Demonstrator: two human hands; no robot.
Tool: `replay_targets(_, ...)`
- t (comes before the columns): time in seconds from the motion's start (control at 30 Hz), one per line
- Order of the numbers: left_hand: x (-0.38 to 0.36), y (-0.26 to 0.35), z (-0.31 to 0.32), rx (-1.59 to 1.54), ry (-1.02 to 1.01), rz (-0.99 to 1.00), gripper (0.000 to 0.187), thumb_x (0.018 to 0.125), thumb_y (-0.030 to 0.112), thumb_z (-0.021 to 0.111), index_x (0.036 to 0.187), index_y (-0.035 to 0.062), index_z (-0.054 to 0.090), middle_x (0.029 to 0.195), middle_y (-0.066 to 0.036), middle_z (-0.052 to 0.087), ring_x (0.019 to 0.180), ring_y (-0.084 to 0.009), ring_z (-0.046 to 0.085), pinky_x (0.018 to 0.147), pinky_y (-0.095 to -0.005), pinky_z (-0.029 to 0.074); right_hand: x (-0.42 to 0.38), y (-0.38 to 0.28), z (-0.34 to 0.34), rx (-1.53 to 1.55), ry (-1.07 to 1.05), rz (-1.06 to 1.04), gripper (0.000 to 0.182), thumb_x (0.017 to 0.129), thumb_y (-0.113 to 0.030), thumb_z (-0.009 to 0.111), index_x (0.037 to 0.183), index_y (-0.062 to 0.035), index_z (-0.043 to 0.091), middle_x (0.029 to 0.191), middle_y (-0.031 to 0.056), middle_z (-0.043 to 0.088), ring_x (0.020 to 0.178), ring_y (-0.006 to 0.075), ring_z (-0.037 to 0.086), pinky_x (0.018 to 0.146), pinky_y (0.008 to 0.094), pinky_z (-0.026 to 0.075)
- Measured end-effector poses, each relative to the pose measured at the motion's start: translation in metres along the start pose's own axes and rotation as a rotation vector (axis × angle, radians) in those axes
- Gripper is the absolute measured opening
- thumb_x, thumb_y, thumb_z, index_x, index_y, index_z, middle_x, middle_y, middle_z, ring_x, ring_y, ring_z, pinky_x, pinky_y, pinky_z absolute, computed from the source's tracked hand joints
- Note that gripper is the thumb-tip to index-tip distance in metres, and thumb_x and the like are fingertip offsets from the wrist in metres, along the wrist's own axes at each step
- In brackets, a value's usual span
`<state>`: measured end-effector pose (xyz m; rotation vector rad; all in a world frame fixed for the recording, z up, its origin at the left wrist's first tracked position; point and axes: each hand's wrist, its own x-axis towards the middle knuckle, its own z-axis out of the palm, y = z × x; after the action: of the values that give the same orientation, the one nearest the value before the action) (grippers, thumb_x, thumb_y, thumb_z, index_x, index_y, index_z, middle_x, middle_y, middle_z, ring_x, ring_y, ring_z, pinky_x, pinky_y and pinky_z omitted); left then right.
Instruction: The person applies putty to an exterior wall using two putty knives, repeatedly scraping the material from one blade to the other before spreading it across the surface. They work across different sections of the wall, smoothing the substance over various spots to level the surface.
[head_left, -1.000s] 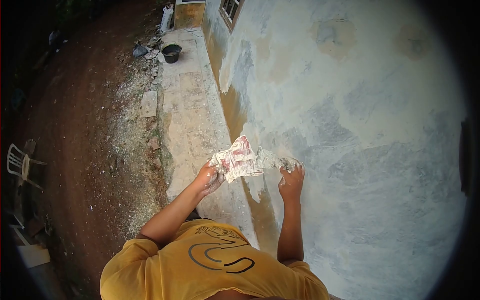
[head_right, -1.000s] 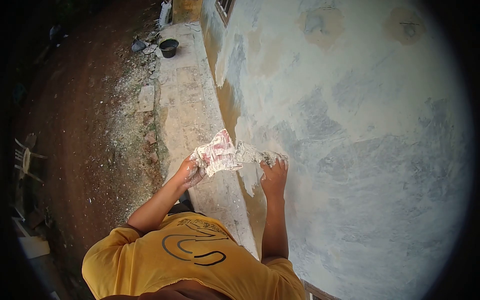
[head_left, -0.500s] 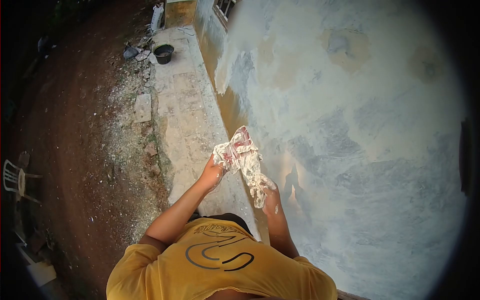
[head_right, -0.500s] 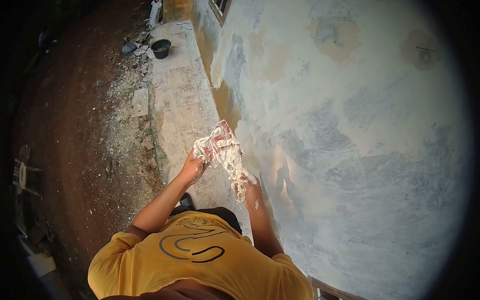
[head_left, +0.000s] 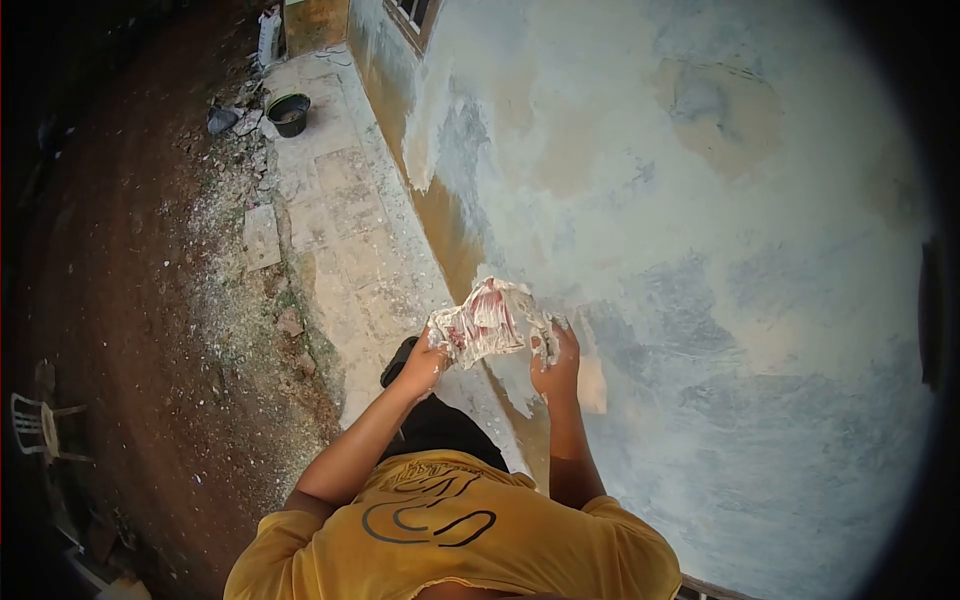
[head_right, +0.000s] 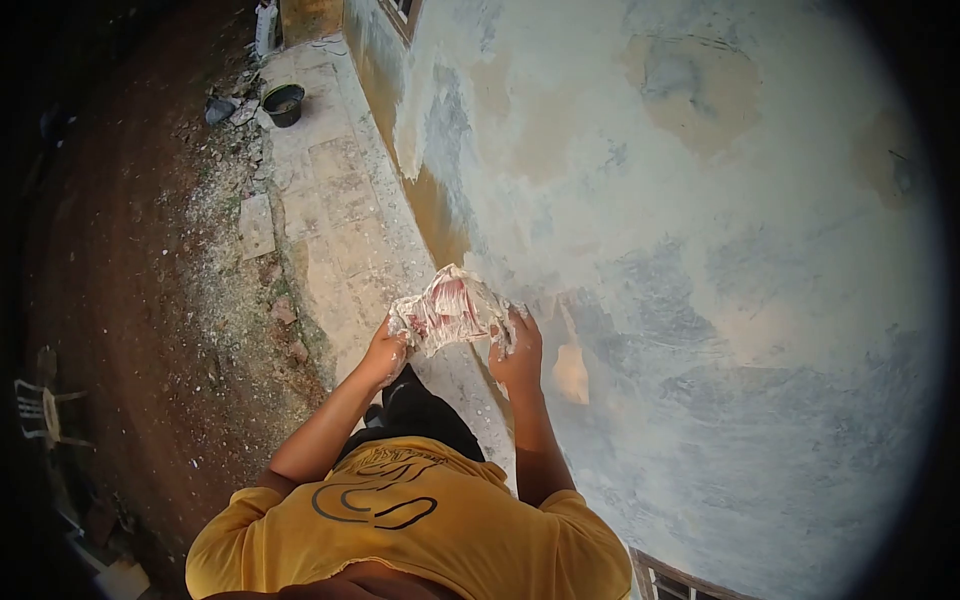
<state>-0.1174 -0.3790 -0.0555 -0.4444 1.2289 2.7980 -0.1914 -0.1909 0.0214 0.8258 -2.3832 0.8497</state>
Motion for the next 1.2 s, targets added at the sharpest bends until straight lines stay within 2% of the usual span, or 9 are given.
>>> replay_targets(0.03,0.015,0.005,-0.001,-0.083,-0.007,-0.015,0.05,0.085,-0.006,0.036,0.134,0.0052,0.033,0.124,-0.01,0.05,0.112,-0.0184,0.051,0.094,-0.0306,0.041,0.009,0.01,0.007,-0.03,-0.08,0.044,0.032,0.066,0.001,0.058,0.098,-0.0013,0.062,0.096,0.0237,0.057,0.094,0.04,0.052,0.084,0.0463,0.041)
replay_targets(0.23,0.119,0.071,0.0,-0.148,-0.079,-0.128,0.047,0.083,-0.008,0.036,0.128,0.0016,0.041,0.118,-0.011,0.054,0.106,-0.0198,0.055,0.092,-0.0323,0.045,0.081,0.057,0.032,-0.305,-0.168,-0.134,0.025,0.062,-0.003,0.063,0.082,-0.0155,0.069,0.094,0.0192,0.057,0.096,0.035,0.053,0.088,0.048,0.037)
replay_targets(0.5,0.226,0.115,-0.014,-0.314,-0.158,-0.165,0.05,0.078,-0.012,0.032,0.126,0.0002,0.042,0.113,-0.01,0.055,0.1,-0.0209,0.057,0.09,-0.0331,0.047,0.142,0.102,0.046,-0.378,-0.102,0.031,0.026,0.062,-0.002,0.063,0.086,-0.0118,0.067,0.097,0.0193,0.057,0.098,0.0375,0.052,0.091,0.0504,0.035)
replay_targets(0.6,0.252,0.129,-0.013,-0.231,-0.115,-0.096,0.051,0.079,-0.012,0.032,0.127,0.0028,0.041,0.114,-0.009,0.053,0.102,-0.02,0.055,0.09,-0.0319,0.046,0.148,0.113,0.071,-0.23,0.012,0.198,0.029,0.066,-0.001,0.062,0.095,-0.0032,0.063,0.101,0.02,0.057,0.099,0.039,0.052,0.093,0.0487,0.037)
replay_targets(0.67,0.272,0.134,-0.015,-0.172,-0.057,-0.082,0.051,0.08,-0.012,0.032,0.128,0.004,0.041,0.116,-0.008,0.053,0.104,-0.02,0.054,0.091,-0.0318,0.045,0.15,0.115,0.094,0.246,0.096,0.593,0.033,0.071,-0.001,0.06,0.103,0.0046,0.056,0.106,0.0201,0.057,0.1,0.0357,0.055,0.091,0.0408,0.041)
replay_targets(0.8,0.306,0.154,-0.017,-0.065,0.003,-0.066,0.051,0.083,-0.011,0.032,0.131,0.0065,0.038,0.122,-0.008,0.05,0.111,-0.0197,0.051,0.095,-0.0318,0.04,0.168,0.11,0.128,0.839,-0.087,1.097,0.036,0.078,-0.002,0.057,0.114,0.0036,0.052,0.107,0.0127,0.06,0.099,0.0212,0.058,0.086,0.0305,0.044)
replay_targets(0.93,0.352,0.158,-0.055,0.04,-0.152,-0.009,0.052,0.084,-0.01,0.033,0.134,0.0049,0.034,0.127,-0.008,0.047,0.115,-0.0185,0.047,0.098,-0.0306,0.036,0.183,0.102,0.197,1.063,0.08,1.304,0.041,0.073,0.004,0.047,0.113,0.0042,0.053,0.093,0.0082,0.059,0.077,0.0186,0.06,0.067,0.0279,0.049)
replay_targets(1.03,0.38,0.194,-0.084,0.462,-0.329,0.002,0.055,0.083,-0.011,0.034,0.136,0.0009,0.028,0.128,-0.01,0.045,0.12,-0.0172,0.042,0.101,-0.0298,0.031,0.221,0.087,0.241,1.148,0.189,1.354,0.04,0.073,0.003,0.046,0.113,0.0038,0.054,0.091,0.0081,0.058,0.076,0.0198,0.061,0.066,0.0297,0.05)
replay_targets(1.2,0.441,0.261,-0.138,0.577,-0.616,0.064,0.058,0.08,-0.013,0.034,0.136,0.0007,0.026,0.129,-0.01,0.045,0.12,-0.0178,0.043,0.101,-0.0299,0.031,0.291,0.061,0.325,1.124,0.344,1.295,0.04,0.074,0.003,0.046,0.113,0.003,0.053,0.091,0.0081,0.059,0.074,0.02,0.061,0.066,0.0299,0.051)
